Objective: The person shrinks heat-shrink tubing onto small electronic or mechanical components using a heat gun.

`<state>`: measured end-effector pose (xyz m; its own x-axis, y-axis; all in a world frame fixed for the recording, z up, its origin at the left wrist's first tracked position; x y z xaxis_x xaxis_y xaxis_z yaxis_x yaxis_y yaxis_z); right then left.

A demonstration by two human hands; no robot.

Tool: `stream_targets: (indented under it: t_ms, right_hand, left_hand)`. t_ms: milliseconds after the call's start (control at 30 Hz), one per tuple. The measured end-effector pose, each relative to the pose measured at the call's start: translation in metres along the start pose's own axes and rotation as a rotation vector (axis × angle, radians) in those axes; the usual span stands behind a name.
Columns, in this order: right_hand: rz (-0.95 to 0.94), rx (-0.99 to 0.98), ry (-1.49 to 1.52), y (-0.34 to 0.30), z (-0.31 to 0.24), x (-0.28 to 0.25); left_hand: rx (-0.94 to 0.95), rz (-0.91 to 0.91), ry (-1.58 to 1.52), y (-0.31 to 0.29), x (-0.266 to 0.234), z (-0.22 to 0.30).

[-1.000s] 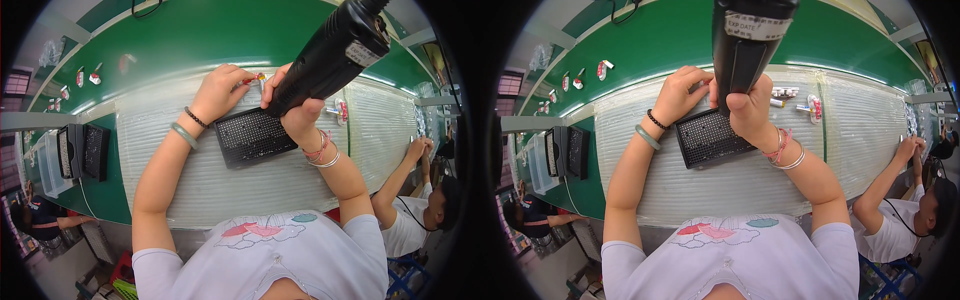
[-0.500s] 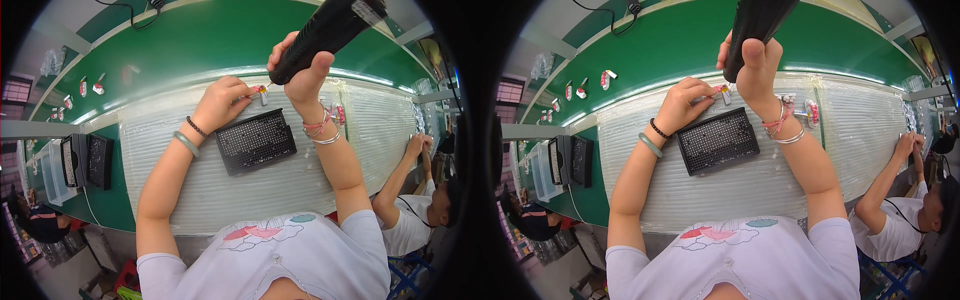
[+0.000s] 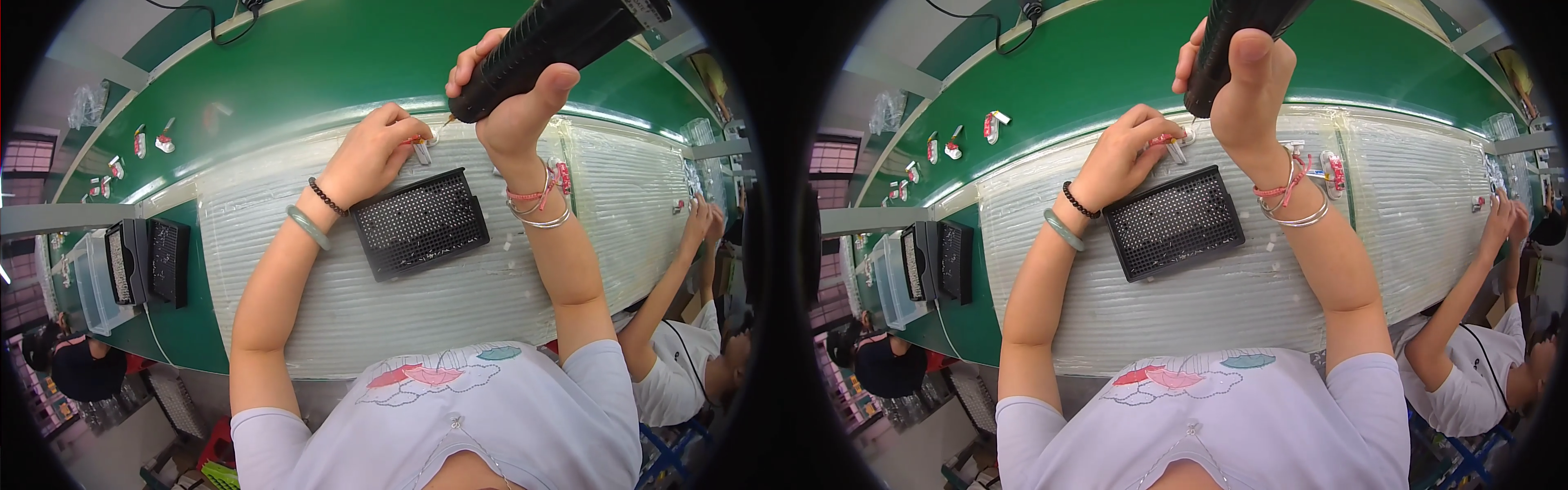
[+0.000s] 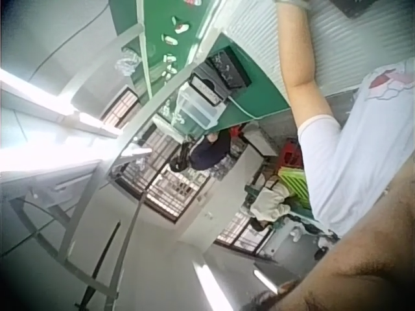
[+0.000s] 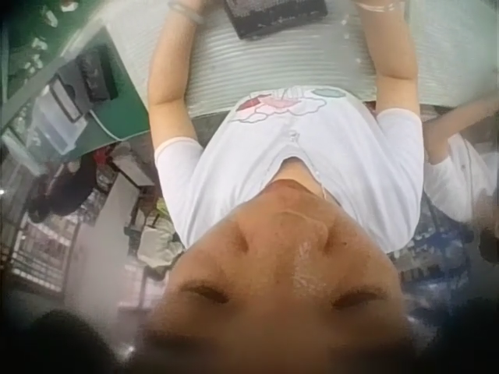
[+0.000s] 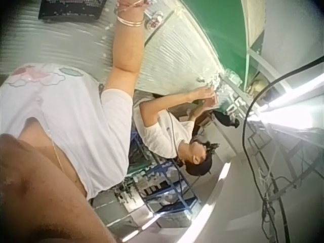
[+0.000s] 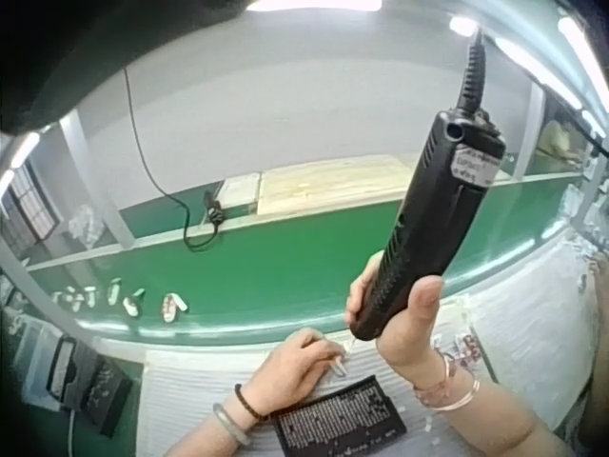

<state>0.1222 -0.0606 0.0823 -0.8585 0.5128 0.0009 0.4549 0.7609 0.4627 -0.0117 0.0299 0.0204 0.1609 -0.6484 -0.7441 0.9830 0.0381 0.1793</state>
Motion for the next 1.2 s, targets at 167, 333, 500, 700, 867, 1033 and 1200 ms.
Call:
stream_targets:
  t_ms: [167, 333, 500, 700, 867, 1033, 1200]
  right_hand:
    - [-0.056, -0.02, 0.042, -0.004, 0.009, 0.008]
    - [-0.067, -0.179, 0.24, -0.006, 0.019, 0.014]
    - [-0.08, -0.2, 0.216, -0.006, 0.02, 0.016]
    - [-0.081, -0.192, 0.201, -0.007, 0.021, 0.016]
    - [-0.085, -0.043, 0.056, -0.007, 0.01, 0.017]
    - [-0.062, -0.105, 0.064, -0.01, -0.019, 0.022]
    - [-0.059, -0.112, 0.06, -0.013, -0.024, 0.028]
  left_hand:
    - [0.039, 0.049, 0.017, -0.002, 0.002, -0.002]
    - [0.044, 0.067, 0.018, -0.003, 0.003, -0.002]
    - [0.034, 0.065, -0.001, -0.003, 0.003, -0.004]
    - [0.077, 0.11, -0.003, -0.002, 0.003, -0.004]
    - [0.053, 0.208, -0.024, -0.003, -0.006, 0.004]
    - [0.041, 0.292, 0.043, -0.003, -0.006, 0.015]
    - [0.098, 0.356, 0.038, -0.003, -0.003, 0.017]
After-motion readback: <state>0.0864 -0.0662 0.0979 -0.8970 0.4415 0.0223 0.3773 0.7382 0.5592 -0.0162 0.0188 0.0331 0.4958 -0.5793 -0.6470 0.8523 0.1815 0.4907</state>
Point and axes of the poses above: each hand's wrist, its own y-axis towards the middle knuckle, its own x-axis out of the palm, z = x × y, the point moved 2 cm from there along y, towards the middle knuckle, and after that the axes turned 14 degrees about -z, right-handed, at the moved point
